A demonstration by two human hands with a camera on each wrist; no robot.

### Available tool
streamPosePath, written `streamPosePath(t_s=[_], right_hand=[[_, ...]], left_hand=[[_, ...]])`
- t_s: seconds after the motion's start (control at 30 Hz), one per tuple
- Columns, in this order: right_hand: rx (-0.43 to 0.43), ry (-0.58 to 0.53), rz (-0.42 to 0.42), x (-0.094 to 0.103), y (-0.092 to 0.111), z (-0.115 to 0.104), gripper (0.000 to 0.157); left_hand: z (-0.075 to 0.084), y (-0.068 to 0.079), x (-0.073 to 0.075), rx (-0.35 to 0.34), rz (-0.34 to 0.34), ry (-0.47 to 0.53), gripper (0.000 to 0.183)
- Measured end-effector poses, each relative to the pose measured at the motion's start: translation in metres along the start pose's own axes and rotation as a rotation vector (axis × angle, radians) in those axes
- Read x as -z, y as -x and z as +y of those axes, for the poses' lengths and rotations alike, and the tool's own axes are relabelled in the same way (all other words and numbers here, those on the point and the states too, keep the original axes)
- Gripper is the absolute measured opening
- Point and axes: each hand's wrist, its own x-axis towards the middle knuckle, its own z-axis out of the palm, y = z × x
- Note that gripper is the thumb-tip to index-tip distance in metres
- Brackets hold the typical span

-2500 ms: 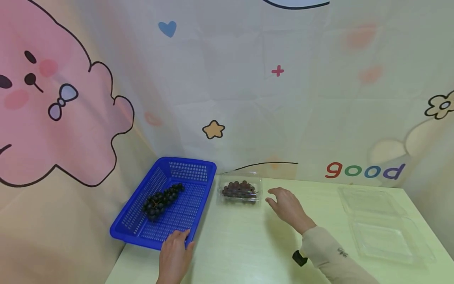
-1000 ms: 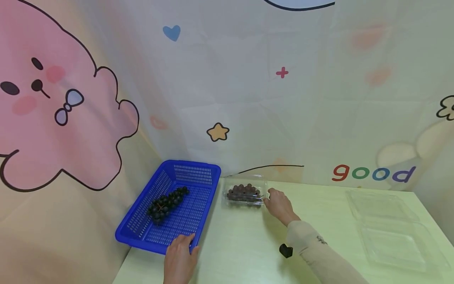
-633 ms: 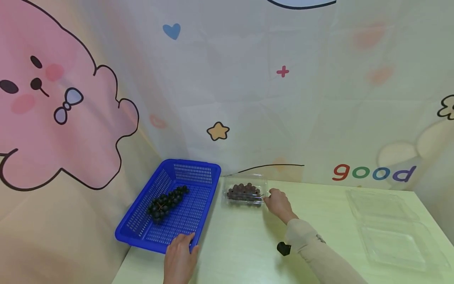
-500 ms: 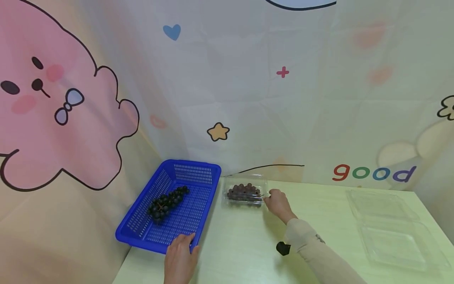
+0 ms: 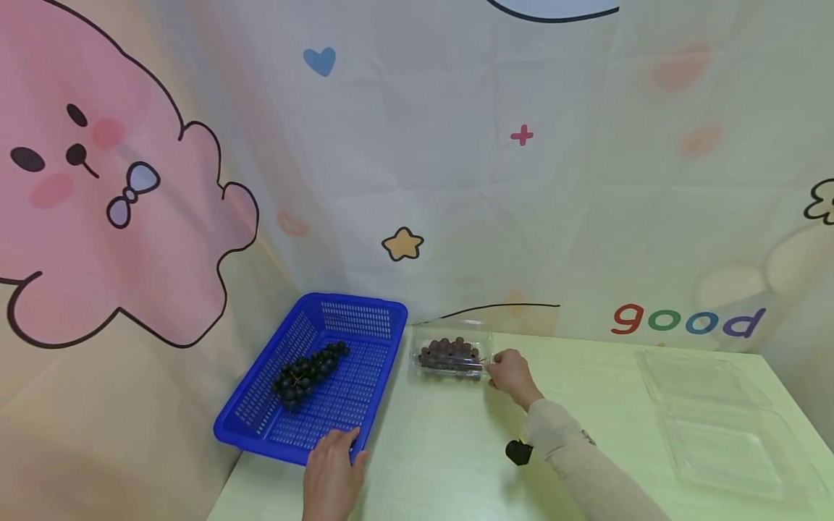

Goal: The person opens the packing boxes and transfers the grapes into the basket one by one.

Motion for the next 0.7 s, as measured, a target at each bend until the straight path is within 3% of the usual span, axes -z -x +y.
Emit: streamPosePath(t_s=[0.7], right_hand=[[-0.029, 0.001, -0.121, 0.015, 0.006, 0.006, 0.047]], left_hand=[[0.000, 0.002, -0.001, -0.045, 0.064, 0.041, 0.033]])
